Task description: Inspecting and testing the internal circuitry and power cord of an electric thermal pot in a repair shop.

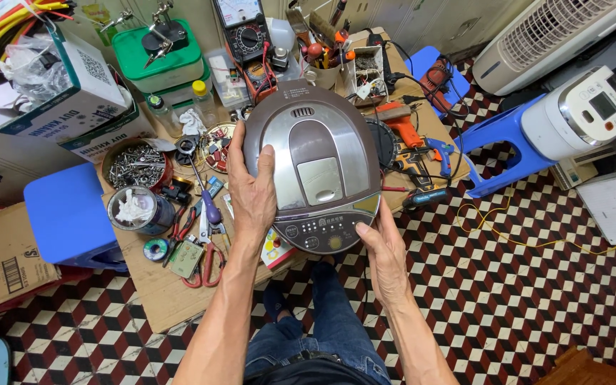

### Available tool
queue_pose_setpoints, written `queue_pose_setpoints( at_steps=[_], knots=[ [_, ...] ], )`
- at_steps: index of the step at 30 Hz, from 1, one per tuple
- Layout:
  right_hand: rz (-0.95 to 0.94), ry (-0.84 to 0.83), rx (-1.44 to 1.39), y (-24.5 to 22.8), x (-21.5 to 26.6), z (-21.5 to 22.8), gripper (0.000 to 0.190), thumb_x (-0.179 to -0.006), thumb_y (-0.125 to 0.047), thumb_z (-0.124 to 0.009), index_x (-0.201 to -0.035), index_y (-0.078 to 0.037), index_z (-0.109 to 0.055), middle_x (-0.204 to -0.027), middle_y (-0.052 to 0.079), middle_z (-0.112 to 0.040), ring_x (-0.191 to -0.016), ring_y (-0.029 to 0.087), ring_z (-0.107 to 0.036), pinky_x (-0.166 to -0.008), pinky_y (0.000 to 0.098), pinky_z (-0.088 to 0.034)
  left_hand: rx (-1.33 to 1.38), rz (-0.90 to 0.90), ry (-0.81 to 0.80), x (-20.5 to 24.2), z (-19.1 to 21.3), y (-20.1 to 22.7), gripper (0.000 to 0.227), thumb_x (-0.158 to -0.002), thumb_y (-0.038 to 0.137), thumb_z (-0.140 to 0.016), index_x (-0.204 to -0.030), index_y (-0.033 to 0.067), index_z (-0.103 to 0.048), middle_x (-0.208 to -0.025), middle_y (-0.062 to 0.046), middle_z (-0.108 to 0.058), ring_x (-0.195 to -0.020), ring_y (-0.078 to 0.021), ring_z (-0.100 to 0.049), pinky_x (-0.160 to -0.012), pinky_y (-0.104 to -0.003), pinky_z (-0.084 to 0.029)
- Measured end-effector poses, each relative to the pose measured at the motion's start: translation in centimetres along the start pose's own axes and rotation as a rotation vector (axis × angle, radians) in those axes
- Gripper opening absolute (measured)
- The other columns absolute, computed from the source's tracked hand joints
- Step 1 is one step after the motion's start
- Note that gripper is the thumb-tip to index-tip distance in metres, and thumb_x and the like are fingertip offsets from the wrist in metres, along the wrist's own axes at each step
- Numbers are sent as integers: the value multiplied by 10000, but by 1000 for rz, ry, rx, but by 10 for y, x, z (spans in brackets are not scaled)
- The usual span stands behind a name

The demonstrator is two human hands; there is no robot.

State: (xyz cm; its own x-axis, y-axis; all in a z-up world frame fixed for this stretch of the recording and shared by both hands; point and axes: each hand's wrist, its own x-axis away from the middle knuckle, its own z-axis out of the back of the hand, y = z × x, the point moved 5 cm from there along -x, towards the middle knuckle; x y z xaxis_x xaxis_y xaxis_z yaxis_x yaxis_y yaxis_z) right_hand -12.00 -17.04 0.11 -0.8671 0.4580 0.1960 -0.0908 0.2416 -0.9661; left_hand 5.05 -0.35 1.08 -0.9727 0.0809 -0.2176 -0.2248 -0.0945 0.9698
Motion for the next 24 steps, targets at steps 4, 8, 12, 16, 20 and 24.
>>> queue_pose_setpoints(
  at_steps=[4,8,12,16,20,24],
  knots=[
    [1,3,5,1,0,1,913,-841,-334,-645,-1612,-48,-249,-1564,150,-454,-1472,247,-390,-1225,411,-259,3,4,0,1,0,2,626,-1046,283,-567,-1573,16,-360,-1602,-201,-421,-1478,-317,-414,-1221,-401,-302],
    [5,1,3,0,0,0,907,-842,-326,-644,-1609,-48,-249,-1557,151,-463,-1458,254,-410,-1222,416,-267,8,1,1,1,0,3,621,-1046,274,-567,-1571,15,-362,-1600,-202,-424,-1476,-314,-420,-1220,-396,-304],
    [-8,24,-20,-4,-4,6,844,-855,-327,-635,-1575,-27,-314,-1530,152,-493,-1438,251,-438,-1210,434,-288,9,1,-2,0,0,4,612,-1047,265,-567,-1568,14,-365,-1593,-203,-436,-1469,-311,-431,-1215,-392,-310],
    [-47,95,-17,-3,-22,26,737,-884,-340,-622,-1503,13,-437,-1426,160,-565,-1359,241,-500,-1179,447,-335,29,5,-14,1,-1,6,614,-1046,265,-563,-1568,13,-358,-1592,-201,-440,-1465,-307,-441,-1210,-387,-319],
    [-80,108,35,-3,-31,31,640,-908,-341,-622,-1426,19,-515,-1281,137,-649,-1230,219,-574,-1110,442,-397,20,12,-9,1,-1,3,618,-1047,267,-562,-1570,14,-353,-1591,-202,-436,-1464,-309,-438,-1208,-386,-317],
    [-77,88,40,-2,-30,31,626,-917,-342,-626,-1419,16,-519,-1252,128,-659,-1203,216,-589,-1087,435,-424,-4,9,-7,1,0,3,618,-1048,269,-565,-1570,14,-355,-1593,-204,-433,-1470,-316,-429,-1211,-389,-309]
  ],
)
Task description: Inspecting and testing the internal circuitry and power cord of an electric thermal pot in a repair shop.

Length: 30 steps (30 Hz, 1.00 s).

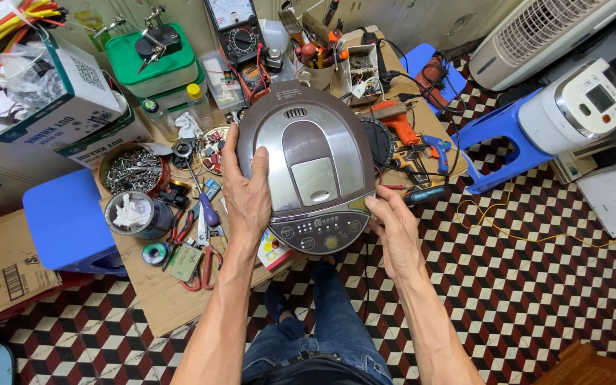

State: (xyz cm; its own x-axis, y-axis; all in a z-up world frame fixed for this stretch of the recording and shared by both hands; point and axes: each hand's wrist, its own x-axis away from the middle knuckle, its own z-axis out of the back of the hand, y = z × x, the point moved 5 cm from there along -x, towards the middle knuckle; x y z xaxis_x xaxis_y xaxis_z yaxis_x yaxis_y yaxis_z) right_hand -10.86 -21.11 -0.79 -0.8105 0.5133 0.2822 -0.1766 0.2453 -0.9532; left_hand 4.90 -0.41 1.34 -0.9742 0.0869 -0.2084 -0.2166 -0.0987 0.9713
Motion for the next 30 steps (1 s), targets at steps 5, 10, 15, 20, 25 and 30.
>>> queue_pose_setpoints(
  at_steps=[5,10,15,20,25,30],
  knots=[
    [-1,-3,-3,-3,3,-4,645,-906,-343,-634,-1428,12,-500,-1286,131,-649,-1229,215,-587,-1077,430,-428,9,12,0,0,0,1,617,-1043,270,-567,-1567,17,-361,-1592,-198,-439,-1466,-312,-437,-1210,-387,-316],
    [8,-23,-18,-7,6,-4,633,-916,-331,-626,-1435,2,-486,-1327,127,-636,-1256,209,-576,-1074,416,-424,20,-7,-1,0,0,1,608,-1042,254,-571,-1563,14,-368,-1590,-198,-445,-1466,-310,-439,-1210,-386,-316],
    [11,-60,-36,-6,-10,22,492,-987,-315,-557,-1321,39,-621,-1265,165,-696,-1187,215,-650,-1075,381,-483,5,9,11,-1,1,10,607,-1029,240,-568,-1559,15,-376,-1583,-197,-456,-1450,-299,-450,-1194,-374,-322],
    [68,-2,10,2,-81,65,408,-1003,-286,-567,-1167,73,-667,-1201,179,-737,-1085,217,-697,-1014,352,-528,-40,107,17,0,2,19,607,-1012,276,-556,-1548,43,-391,-1533,-185,-499,-1379,-284,-516,-1128,-359,-380],
    [48,25,89,40,-204,96,360,-1008,-238,-587,-999,107,-688,-1122,169,-773,-964,210,-697,-892,334,-554,-142,216,28,-6,-1,26,608,-1010,314,-518,-1551,64,-394,-1500,-179,-531,-1336,-272,-545,-1098,-351,-394],
    [-55,-125,287,89,-299,94,233,-927,-167,-608,-1032,14,-710,-1012,128,-759,-894,180,-723,-793,316,-581,-333,230,47,-7,-3,13,585,-1027,324,-480,-1548,66,-410,-1526,-190,-521,-1376,-274,-512,-1117,-351,-360]
  ],
)
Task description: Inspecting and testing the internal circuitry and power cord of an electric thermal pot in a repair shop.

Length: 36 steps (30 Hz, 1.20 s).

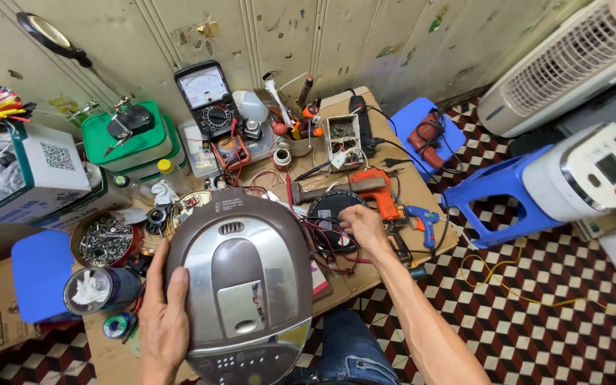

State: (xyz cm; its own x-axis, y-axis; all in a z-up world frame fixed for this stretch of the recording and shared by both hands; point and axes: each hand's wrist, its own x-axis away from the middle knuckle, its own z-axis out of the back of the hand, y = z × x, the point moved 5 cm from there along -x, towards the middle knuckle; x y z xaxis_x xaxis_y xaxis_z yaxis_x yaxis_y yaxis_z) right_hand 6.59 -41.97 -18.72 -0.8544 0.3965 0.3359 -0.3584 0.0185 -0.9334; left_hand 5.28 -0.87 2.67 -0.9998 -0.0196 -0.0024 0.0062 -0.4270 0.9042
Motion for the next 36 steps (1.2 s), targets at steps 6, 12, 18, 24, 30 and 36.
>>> queue_pose_setpoints(
  at_steps=[6,12,18,24,30,36],
  knots=[
    [-239,-349,239,23,-44,-53,235,-960,-213,-636,-1012,-17,-755,-948,128,-783,-814,196,-729,-739,313,-582,-298,318,24,-7,1,8,613,-1005,407,-438,-1565,157,-443,-1406,-224,-594,-1290,-330,-578,-1061,-379,-411],
    [-136,-564,530,123,-65,-121,143,-952,-175,-655,-962,-102,-777,-845,73,-720,-680,177,-644,-599,291,-489,-479,365,125,-34,-27,58,615,-991,511,-482,-1467,124,-517,-1296,-255,-650,-1201,-401,-618,-994,-436,-458],
    [-578,-416,-200,134,-53,-151,228,-937,-149,-670,-733,-72,-608,-598,-16,-493,-458,86,-382,-418,275,-260,-511,427,209,-24,-22,35,567,-988,526,-465,-1368,128,-602,-1162,-238,-709,-1090,-409,-661,-928,-451,-492],
    [-628,-247,-204,164,-69,-164,367,-910,-176,-752,-646,-100,-509,-560,2,-456,-431,122,-363,-418,319,-279,-421,356,266,-10,-15,39,482,-997,464,-492,-1308,126,-638,-1137,-207,-727,-1043,-380,-693,-892,-431,-515],
    [29,-133,381,137,-65,-162,477,-914,-373,-721,-677,32,-638,-576,131,-603,-504,185,-489,-511,362,-409,-378,293,348,2,-8,39,418,-976,409,-555,-1259,122,-665,-1098,-212,-733,-1030,-378,-700,-874,-429,-528],
    [-139,-396,327,132,-91,-153,488,-943,-369,-695,-676,39,-667,-586,108,-623,-499,170,-525,-467,368,-415,-319,257,349,-3,-7,41,403,-971,417,-581,-1246,134,-661,-1079,-196,-746,-1001,-359,-724,-862,-422,-543]
  ],
)
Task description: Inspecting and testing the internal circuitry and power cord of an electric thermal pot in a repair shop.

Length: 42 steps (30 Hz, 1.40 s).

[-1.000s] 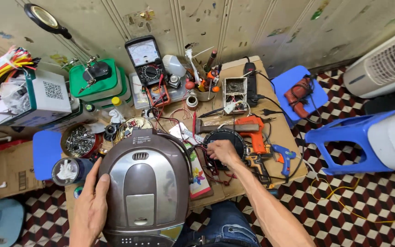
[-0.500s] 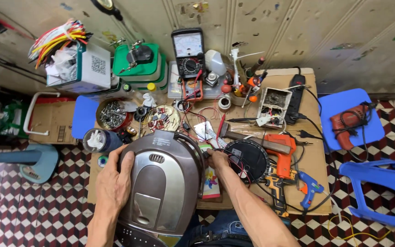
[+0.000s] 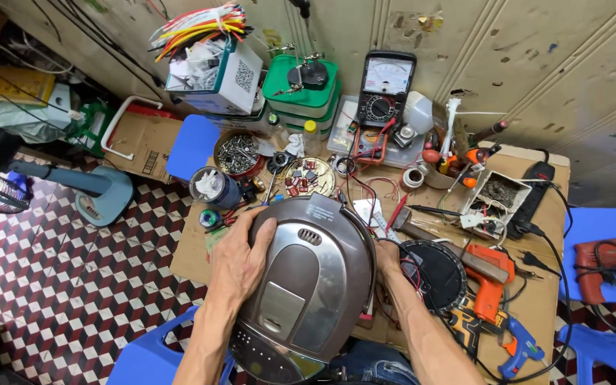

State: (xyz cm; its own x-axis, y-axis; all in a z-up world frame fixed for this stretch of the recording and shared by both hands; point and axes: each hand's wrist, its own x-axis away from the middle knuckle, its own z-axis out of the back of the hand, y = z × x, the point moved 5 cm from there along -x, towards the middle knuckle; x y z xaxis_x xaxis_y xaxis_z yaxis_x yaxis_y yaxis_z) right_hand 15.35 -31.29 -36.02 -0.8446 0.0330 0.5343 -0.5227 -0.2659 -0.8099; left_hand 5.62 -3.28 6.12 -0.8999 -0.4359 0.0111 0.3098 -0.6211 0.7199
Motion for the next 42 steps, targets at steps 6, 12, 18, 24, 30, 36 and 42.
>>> queue_pose_setpoints(
  at_steps=[6,12,18,24,30,36,42],
  knots=[
    [-25,-58,-123,9,4,-4,350,-903,-261,-697,-672,2,-698,-602,79,-660,-473,151,-571,-432,347,-426,-62,8,7,-5,-1,-2,424,-963,458,-569,-1247,162,-673,-1076,-167,-755,-996,-356,-726,-848,-436,-547],
    [3,136,56,7,8,10,406,-952,-292,-696,-707,32,-681,-624,110,-651,-514,148,-558,-448,347,-433,-69,9,-39,-11,-5,0,426,-970,473,-562,-1247,168,-670,-1128,-147,-743,-1016,-359,-710,-859,-447,-532],
    [-293,-7,-289,-26,-21,38,273,-969,-276,-687,-950,-5,-656,-871,160,-659,-682,271,-625,-588,395,-493,-53,39,-68,-11,-8,7,425,-962,465,-567,-1256,175,-670,-1135,-147,-744,-1015,-356,-711,-858,-431,-538],
    [-434,-188,-775,-87,49,59,223,-911,-235,-616,-941,-16,-649,-977,174,-700,-851,280,-700,-797,411,-600,-41,-5,-42,-9,-7,13,421,-977,442,-571,-1259,148,-677,-1139,-176,-736,-1010,-370,-711,-856,-432,-533],
    [-424,-304,-1103,-87,94,88,198,-931,-212,-718,-947,-22,-666,-872,108,-691,-800,239,-680,-746,393,-591,-84,-17,-50,-11,-12,7,457,-1009,463,-549,-1290,122,-669,-1096,-223,-729,-1001,-396,-699,-855,-450,-527],
    [-466,-290,-1227,-105,128,110,237,-919,-214,-727,-998,6,-686,-841,87,-717,-781,223,-681,-709,362,-583,-121,46,-74,-10,-12,7,519,-1010,510,-531,-1339,128,-655,-1070,-229,-727,-983,-393,-697,-852,-452,-520],
    [-486,-181,-1274,-98,131,119,220,-904,-163,-746,-1005,9,-654,-880,101,-711,-816,235,-694,-688,356,-595,-119,-8,-50,-9,-13,5,545,-1019,525,-516,-1337,104,-652,-1079,-230,-728,-990,-393,-698,-865,-449,-521]
  ],
)
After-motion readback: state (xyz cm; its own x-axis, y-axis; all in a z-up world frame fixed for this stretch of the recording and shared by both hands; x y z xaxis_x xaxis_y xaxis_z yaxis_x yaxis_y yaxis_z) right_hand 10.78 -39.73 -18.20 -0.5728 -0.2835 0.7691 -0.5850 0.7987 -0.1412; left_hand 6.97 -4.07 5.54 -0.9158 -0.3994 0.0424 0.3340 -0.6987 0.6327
